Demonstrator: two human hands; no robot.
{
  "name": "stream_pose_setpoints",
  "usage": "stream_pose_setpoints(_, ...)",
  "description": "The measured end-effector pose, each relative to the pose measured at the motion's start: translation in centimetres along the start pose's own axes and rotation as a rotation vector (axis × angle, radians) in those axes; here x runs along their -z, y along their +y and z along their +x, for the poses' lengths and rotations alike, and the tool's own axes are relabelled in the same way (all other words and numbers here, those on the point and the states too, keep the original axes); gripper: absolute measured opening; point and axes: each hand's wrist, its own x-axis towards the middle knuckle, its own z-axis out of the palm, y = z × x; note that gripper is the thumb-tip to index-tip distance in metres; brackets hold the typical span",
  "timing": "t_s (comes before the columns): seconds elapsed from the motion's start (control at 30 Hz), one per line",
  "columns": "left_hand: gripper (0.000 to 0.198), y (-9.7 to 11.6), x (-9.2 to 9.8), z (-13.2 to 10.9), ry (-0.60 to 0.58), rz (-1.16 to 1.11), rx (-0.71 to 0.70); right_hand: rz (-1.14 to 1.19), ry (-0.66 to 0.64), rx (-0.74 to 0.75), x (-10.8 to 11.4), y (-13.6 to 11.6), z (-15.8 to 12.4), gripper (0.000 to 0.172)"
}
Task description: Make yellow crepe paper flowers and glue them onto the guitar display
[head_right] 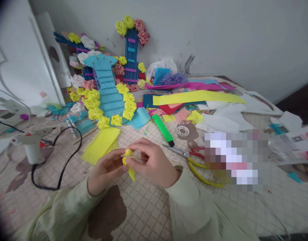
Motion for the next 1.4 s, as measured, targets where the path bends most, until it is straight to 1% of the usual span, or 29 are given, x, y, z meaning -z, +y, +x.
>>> stream_pose_setpoints(0.13,0.022,0.37,-0.05,-0.07,0.030,-0.008,-0.011,0.021,0.004,0.016,0.00,-0.24,-0.15,0.006)
stream_pose_setpoints(0.27,0.020,0.45,-0.12,-0.09,0.062,-0.083,-0.002,0.016,0.037,-0.040,-0.20,-0.14,-0.34,0.009)
stream_pose_setpoints(0.37,0.024,0.36,-0.08,-0.05,0.092,-0.134,0.021,0.013,0.064,-0.084,-0.39,-0.02,-0.39,0.012)
stream_pose_setpoints(0.47,0.029,0.19,0.06,0.03,0.120,-0.151,0.034,-0.004,0.070,-0.017,-0.47,0.04,-0.28,0.009)
stream_pose_setpoints(0.53,0.026,0.08,0.17,0.07,0.130,-0.164,0.036,-0.026,0.058,0.051,-0.43,0.05,-0.18,0.007)
stream_pose_setpoints(0.6,0.024,0.01,0.26,0.09,0.124,-0.187,0.045,-0.033,0.017,0.090,-0.31,0.00,-0.13,0.009)
stream_pose_setpoints(0.67,0.024,0.00,0.27,0.04,0.103,-0.214,0.069,-0.036,-0.045,0.069,-0.14,-0.10,-0.16,0.010)
stream_pose_setpoints(0.77,0.025,0.08,0.10,-0.10,0.089,-0.249,0.109,-0.053,-0.098,-0.022,0.14,-0.26,-0.32,0.013)
stream_pose_setpoints(0.83,0.026,0.18,-0.09,-0.18,0.083,-0.287,0.140,-0.050,-0.090,-0.054,0.25,-0.34,-0.44,0.016)
stream_pose_setpoints(0.93,0.026,0.37,-0.29,-0.17,0.085,-0.374,0.181,-0.035,-0.064,-0.059,0.27,-0.47,-0.54,0.015)
stream_pose_setpoints(1.03,0.027,0.51,-0.21,-0.03,0.122,-0.401,0.191,-0.005,-0.047,-0.035,0.22,-0.62,-0.53,0.015)
stream_pose_setpoints(1.1,0.028,0.50,-0.05,0.02,0.135,-0.366,0.181,0.014,-0.049,-0.015,0.22,-0.65,-0.49,0.015)
stream_pose_setpoints(1.2,0.027,0.36,0.19,-0.04,0.130,-0.294,0.140,-0.018,-0.078,-0.029,0.24,-0.47,-0.45,0.014)
stream_pose_setpoints(1.3,0.025,0.31,0.25,-0.27,0.084,-0.216,0.056,-0.069,-0.096,-0.032,0.18,-0.11,-0.45,0.014)
stream_pose_setpoints(1.4,0.027,0.44,0.18,-0.58,0.036,-0.069,-0.055,-0.097,-0.087,-0.009,0.02,0.17,-0.43,0.015)
